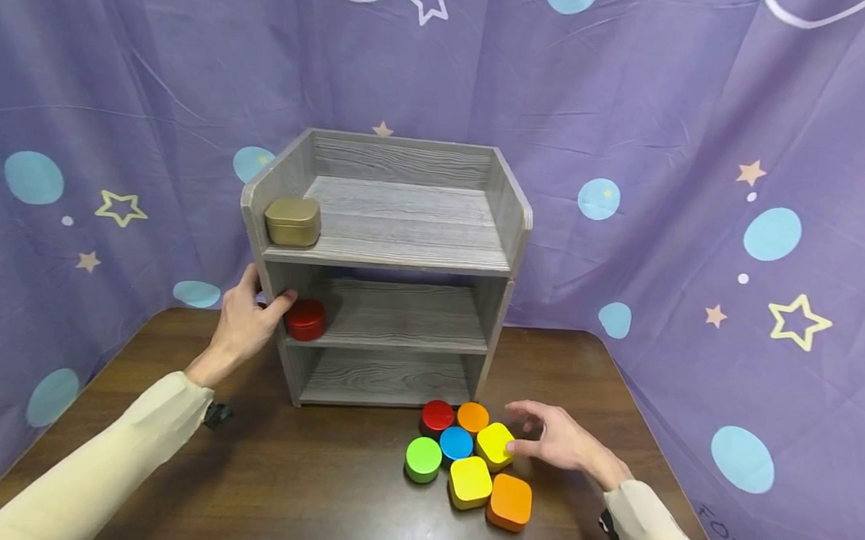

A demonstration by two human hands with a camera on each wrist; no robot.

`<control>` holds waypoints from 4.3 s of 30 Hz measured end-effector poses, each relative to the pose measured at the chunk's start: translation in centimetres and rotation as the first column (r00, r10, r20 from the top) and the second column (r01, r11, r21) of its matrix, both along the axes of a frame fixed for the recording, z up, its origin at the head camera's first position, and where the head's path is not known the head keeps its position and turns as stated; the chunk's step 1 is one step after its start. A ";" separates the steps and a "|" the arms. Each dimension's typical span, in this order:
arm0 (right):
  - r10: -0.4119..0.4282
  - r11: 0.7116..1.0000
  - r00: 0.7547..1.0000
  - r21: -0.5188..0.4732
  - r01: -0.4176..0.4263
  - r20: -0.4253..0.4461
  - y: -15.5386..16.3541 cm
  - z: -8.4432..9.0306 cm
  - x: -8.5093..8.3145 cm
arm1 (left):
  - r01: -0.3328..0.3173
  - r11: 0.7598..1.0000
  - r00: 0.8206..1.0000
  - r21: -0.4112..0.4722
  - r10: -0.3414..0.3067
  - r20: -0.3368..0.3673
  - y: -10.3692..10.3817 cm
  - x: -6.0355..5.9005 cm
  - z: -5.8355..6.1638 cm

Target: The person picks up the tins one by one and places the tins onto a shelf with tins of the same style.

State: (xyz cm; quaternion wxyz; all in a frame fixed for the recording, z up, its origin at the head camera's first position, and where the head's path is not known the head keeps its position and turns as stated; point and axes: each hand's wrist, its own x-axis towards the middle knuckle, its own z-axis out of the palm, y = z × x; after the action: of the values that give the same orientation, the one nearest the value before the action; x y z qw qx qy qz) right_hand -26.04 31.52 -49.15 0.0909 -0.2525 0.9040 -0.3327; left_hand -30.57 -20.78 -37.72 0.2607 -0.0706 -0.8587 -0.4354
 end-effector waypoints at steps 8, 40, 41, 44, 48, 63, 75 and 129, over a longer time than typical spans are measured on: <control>0.069 0.997 0.996 -0.029 -0.068 0.057 0.0 -0.6 0.3 | 0.011 1.000 1.000 -0.011 -0.011 0.004 -0.2 0.0 -0.1; 0.114 0.991 0.991 -0.080 -0.108 0.072 -1.1 -1.3 0.0 | 0.012 1.000 1.000 0.011 -0.012 -0.021 -0.1 -0.1 -0.4; 0.114 0.991 0.991 -0.080 -0.109 0.070 -1.1 -1.3 0.0 | 0.012 1.000 1.000 0.012 -0.012 -0.022 -0.1 -0.1 -0.4; 0.111 0.992 0.992 -0.073 -0.106 0.064 -1.1 -1.3 0.0 | 0.008 1.000 1.000 0.008 -0.008 -0.027 -0.2 0.0 -0.4; 0.094 0.994 0.993 -0.061 -0.090 0.069 -1.1 -1.5 0.0 | 0.001 1.000 0.999 0.000 -0.001 -0.033 -0.2 0.0 -0.3; 0.064 0.993 0.993 -0.109 -0.053 0.102 -0.5 0.5 0.5 | -0.003 1.000 0.999 -0.005 0.003 -0.043 -0.3 -0.2 -0.5; 0.099 0.984 0.994 -0.155 -0.090 0.051 -3.6 3.8 1.2 | -0.010 0.998 1.000 -0.057 0.008 -0.022 0.0 0.2 -0.3; 0.071 0.984 0.962 -0.140 -0.111 -0.263 -22.3 28.2 -5.1 | 0.032 0.997 0.999 -0.077 -0.032 0.002 -0.5 0.3 -0.7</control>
State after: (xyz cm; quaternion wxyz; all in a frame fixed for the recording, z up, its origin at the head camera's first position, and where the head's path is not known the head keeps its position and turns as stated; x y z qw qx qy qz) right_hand -31.15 9.19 -20.94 -0.0313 -0.3410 0.8673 -0.3613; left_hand -30.31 -21.26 -38.38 0.2507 -0.0942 -0.8736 -0.4063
